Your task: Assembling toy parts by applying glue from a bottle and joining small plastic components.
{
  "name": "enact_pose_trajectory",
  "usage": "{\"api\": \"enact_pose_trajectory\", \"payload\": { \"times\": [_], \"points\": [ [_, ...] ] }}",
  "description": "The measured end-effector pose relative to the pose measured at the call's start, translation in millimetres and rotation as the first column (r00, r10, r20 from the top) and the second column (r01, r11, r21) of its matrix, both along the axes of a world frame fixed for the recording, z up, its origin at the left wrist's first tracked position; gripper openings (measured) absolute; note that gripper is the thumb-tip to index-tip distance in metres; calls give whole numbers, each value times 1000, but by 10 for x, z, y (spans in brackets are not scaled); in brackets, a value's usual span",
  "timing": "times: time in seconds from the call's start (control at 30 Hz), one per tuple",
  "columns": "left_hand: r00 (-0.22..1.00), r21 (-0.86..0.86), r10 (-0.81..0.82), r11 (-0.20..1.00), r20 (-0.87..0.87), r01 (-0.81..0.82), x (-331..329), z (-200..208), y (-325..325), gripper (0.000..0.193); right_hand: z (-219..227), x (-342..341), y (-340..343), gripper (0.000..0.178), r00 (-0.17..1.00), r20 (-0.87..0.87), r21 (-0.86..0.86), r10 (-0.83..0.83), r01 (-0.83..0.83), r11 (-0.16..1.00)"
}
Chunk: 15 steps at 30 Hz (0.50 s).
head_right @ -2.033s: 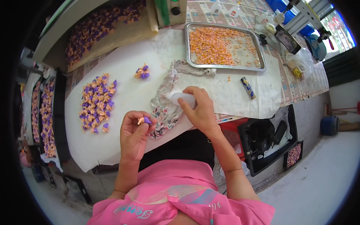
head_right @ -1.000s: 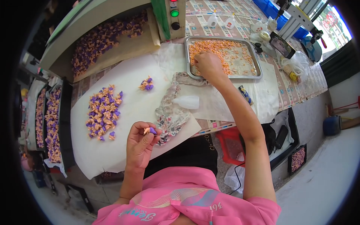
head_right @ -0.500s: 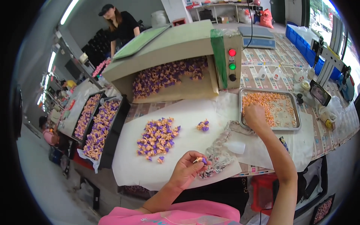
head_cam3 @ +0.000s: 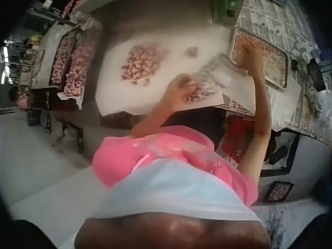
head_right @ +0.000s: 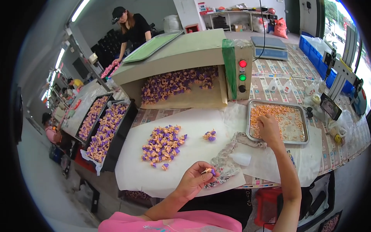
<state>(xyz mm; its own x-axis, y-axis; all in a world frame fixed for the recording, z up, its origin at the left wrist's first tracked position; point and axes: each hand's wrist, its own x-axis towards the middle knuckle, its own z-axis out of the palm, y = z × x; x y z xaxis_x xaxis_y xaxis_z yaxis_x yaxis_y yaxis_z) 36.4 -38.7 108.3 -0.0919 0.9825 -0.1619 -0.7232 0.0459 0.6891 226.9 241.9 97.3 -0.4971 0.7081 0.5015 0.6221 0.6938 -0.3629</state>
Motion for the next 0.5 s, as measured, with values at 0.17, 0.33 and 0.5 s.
{"api": "enact_pose_trajectory", "payload": {
  "times": [0.17, 0.33, 0.5],
  "points": [
    [1000, -5, 8, 1000, -20, -8, -98, 1, 114, 17, 338, -124, -368, 9, 950, -295, -276, 105, -190, 942],
    [1000, 2, 12, 1000, 2, -12, -105, -61, 169, 17, 420, -132, -978, 9, 856, -500, -417, 131, -371, 830],
    [1000, -32, -7, 999, 27, 7, -35, -96, 225, 19, 308, -117, -1235, 13, 750, -658, -486, 70, -493, 722]
  ]
}}
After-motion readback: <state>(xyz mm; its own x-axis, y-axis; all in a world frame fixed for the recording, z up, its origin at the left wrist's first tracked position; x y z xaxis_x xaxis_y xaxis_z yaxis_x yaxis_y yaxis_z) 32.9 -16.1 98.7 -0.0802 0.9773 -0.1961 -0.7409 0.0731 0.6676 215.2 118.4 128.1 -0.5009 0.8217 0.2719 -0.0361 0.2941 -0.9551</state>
